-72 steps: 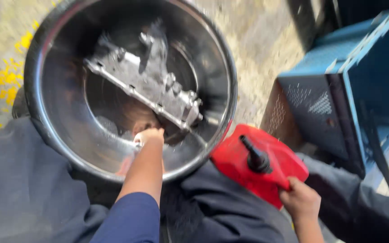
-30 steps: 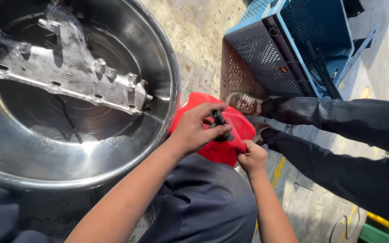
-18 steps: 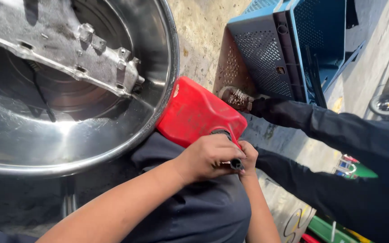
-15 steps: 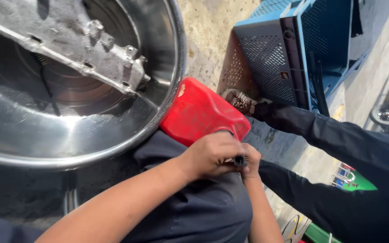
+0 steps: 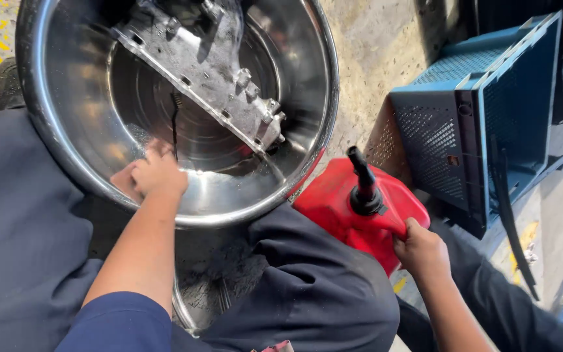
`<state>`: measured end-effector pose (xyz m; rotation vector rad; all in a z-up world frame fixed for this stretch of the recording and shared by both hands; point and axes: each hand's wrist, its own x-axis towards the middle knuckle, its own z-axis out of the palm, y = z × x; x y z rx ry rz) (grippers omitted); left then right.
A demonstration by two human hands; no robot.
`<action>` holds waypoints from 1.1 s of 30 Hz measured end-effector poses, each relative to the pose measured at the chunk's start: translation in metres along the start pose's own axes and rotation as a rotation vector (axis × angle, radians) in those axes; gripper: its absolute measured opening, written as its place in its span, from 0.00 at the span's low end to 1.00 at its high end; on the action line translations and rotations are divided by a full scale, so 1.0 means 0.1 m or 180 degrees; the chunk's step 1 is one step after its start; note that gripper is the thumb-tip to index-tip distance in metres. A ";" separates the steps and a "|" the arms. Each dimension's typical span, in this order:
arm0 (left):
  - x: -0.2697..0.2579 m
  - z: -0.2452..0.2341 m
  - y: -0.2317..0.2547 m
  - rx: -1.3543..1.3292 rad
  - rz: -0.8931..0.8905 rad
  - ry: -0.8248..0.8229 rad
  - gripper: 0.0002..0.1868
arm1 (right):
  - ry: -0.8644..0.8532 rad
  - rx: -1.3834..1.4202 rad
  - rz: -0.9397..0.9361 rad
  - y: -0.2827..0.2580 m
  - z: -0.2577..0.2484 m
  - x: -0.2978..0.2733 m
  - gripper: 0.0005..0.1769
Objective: Cleaning an engine intake manifold with gasoline in a metal basin.
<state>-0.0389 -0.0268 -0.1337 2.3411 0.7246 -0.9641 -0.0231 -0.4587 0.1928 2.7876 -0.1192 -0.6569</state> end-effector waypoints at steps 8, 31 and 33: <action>-0.02 -0.02 -0.02 0.0415 -0.0005 -0.1137 0.33 | -0.0463 -0.0395 -0.0099 -0.37 -0.25 0.40 0.17; 0.01 -0.01 -0.17 0.0499 0.0414 -0.1279 0.34 | -0.1165 -0.1030 0.0144 -1.02 -0.38 1.03 0.22; -0.01 -0.05 -0.15 0.0517 0.0397 -0.1361 0.34 | -0.1209 -0.1068 0.0195 -1.05 -0.39 1.07 0.20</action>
